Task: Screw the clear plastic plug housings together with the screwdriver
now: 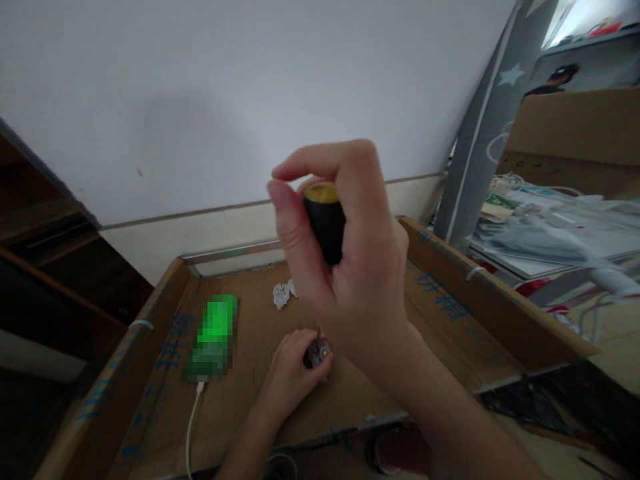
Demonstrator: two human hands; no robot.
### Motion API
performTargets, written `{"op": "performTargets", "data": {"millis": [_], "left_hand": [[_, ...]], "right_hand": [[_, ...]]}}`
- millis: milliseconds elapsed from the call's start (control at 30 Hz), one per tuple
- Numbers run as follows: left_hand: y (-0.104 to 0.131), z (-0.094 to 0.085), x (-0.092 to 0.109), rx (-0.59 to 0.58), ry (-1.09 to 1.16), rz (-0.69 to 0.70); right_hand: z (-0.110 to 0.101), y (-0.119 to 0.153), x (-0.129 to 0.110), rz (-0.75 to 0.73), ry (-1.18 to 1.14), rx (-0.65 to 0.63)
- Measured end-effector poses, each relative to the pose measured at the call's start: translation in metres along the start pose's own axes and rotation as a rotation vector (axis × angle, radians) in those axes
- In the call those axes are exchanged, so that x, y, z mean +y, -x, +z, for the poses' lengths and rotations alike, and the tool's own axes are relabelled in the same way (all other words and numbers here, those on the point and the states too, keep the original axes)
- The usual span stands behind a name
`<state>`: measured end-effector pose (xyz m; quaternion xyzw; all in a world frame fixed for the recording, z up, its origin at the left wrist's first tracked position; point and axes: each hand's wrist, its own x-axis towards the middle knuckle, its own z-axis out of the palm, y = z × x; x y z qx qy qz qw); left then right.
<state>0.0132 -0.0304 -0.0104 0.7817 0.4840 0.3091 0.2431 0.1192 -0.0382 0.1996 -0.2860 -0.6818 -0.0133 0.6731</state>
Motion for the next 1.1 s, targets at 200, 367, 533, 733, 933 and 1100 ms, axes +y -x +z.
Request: {"op": "performTargets", "data": {"millis": [200, 367, 533, 733, 933, 1100], "left_hand": [[-0.001, 0.001, -0.002, -0.010, -0.014, 0.055], [-0.001, 0.002, -0.002, 0.002, -0.011, 0.044], [0.000, 0.000, -0.001, -0.007, 0.005, 0.044], [0.000, 0.001, -0.001, -0.006, -0.003, 0.038], [-0.001, 0.001, -0.001, -0.002, 0.008, 0.042], [-0.001, -0.004, 0.005, -0.013, 0.024, -0.001]], "right_hand": [[-0.016, -0.015, 0.019, 0.415, -0.893, -0.406], [-0.012, -0.014, 0.015, 0.380, -0.477, -0.216], [-0.004, -0.003, 0.000, 0.116, -0.116, -0.042], [-0.008, -0.006, 0.004, 0.419, -0.703, -0.117], [-0.017, -0.004, 0.004, 0.458, -0.648, -0.267], [-0.021, 0.000, 0.001, 0.074, 0.134, -0.022]]}}
